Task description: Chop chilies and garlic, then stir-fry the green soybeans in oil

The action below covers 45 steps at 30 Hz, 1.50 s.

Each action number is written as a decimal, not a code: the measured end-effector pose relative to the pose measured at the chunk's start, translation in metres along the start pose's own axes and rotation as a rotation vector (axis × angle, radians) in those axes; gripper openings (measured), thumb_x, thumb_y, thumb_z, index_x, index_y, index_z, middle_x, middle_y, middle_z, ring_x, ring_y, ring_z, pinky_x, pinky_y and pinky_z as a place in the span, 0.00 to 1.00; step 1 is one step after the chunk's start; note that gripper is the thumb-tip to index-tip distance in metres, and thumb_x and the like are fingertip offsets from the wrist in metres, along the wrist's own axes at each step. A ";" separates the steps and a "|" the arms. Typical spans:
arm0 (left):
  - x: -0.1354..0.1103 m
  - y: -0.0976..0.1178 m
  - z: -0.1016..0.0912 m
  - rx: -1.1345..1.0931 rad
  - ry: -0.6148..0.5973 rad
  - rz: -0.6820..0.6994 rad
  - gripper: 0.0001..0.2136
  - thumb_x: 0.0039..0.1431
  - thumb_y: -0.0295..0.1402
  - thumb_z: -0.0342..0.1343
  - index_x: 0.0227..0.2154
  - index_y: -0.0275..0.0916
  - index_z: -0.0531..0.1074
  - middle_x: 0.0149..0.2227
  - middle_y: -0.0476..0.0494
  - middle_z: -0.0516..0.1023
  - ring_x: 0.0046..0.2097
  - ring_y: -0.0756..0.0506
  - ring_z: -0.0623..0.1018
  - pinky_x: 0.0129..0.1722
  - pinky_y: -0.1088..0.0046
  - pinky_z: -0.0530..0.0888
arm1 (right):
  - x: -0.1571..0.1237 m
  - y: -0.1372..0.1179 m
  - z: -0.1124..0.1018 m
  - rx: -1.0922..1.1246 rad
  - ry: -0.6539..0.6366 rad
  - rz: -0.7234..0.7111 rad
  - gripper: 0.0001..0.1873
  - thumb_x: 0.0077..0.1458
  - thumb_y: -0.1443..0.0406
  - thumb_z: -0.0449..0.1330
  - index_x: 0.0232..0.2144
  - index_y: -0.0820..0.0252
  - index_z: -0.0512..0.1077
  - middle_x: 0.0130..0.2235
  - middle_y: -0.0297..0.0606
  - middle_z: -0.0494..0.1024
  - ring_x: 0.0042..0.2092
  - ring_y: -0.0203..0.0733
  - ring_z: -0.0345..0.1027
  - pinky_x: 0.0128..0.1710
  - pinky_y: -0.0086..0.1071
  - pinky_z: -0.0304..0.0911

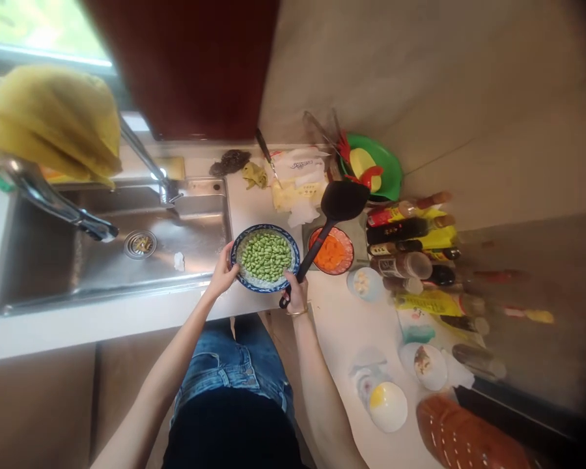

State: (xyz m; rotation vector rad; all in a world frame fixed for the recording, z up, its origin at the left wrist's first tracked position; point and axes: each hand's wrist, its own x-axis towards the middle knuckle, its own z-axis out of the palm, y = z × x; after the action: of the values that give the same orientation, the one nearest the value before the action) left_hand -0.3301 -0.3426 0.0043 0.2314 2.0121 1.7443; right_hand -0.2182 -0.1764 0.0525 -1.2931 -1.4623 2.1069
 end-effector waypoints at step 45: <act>0.029 0.043 -0.041 0.338 0.068 0.308 0.34 0.67 0.45 0.34 0.68 0.28 0.34 0.71 0.31 0.30 0.70 0.42 0.28 0.69 0.55 0.37 | -0.050 -0.027 0.131 -0.344 -0.083 -0.365 0.25 0.40 0.64 0.60 0.45 0.60 0.69 0.23 0.23 0.68 0.13 0.25 0.52 0.09 0.21 0.48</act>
State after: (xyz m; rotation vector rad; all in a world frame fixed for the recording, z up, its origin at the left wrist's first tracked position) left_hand -0.3812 -0.3594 0.0428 0.6280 2.4194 1.5860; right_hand -0.2995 -0.2772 0.1133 -0.9508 -1.9892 1.7437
